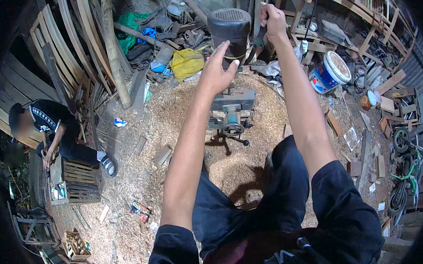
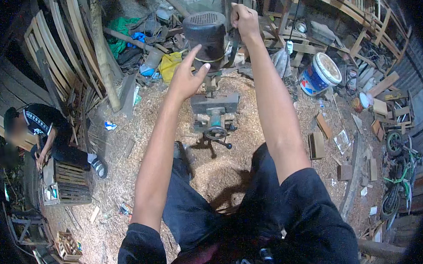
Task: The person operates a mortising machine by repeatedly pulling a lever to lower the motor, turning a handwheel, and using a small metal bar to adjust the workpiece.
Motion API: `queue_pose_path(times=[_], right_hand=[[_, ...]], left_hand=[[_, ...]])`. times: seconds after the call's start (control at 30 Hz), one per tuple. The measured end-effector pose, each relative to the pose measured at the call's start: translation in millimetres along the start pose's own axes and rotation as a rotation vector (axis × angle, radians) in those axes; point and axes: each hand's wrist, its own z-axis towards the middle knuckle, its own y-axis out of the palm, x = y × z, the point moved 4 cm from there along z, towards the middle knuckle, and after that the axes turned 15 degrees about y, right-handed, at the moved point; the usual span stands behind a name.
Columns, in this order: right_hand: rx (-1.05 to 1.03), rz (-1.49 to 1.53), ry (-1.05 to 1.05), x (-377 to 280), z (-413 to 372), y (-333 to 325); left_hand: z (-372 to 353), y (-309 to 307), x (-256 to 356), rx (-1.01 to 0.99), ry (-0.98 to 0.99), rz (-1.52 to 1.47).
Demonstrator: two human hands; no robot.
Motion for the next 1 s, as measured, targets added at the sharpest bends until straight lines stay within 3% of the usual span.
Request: queue_pose_path(times=[0.07, 0.1, 0.17, 0.4, 0.53, 0.63, 0.77, 0.9, 1.0], right_hand=[[-0.05, -0.044, -0.08, -15, 1, -11], [0.05, 0.097, -0.022, 34, -24, 16], [0.062, 0.036, -0.023, 14, -27, 14], [0.035, 0.057, -0.037, 6, -36, 17], [0.008, 0.025, -0.162, 10, -35, 15], [0.014, 0.056, -0.115, 13, -38, 13], [0.016, 0.08, -0.146, 13, -40, 12], [-0.02, 0.1, -0.186, 14, -46, 12], [-0.014, 0.088, -0.236, 14, -49, 13]], left_hand=[[-4, 11, 15, 0.07, -0.035, -0.125], [-30, -28, -2, -0.055, -0.105, -0.133], [-43, -3, -6, 0.044, -0.165, -0.34], [-114, 43, -25, 0.157, -0.34, -0.417], [-124, 46, -32, 0.027, -0.363, -0.355], [-119, 41, -38, 0.126, -0.475, -0.488], [-124, 45, -75, 0.121, -0.339, -0.378], [-116, 44, -79, 0.166, -0.424, -0.423], [-107, 47, -75, 0.119, -0.355, -0.33]])
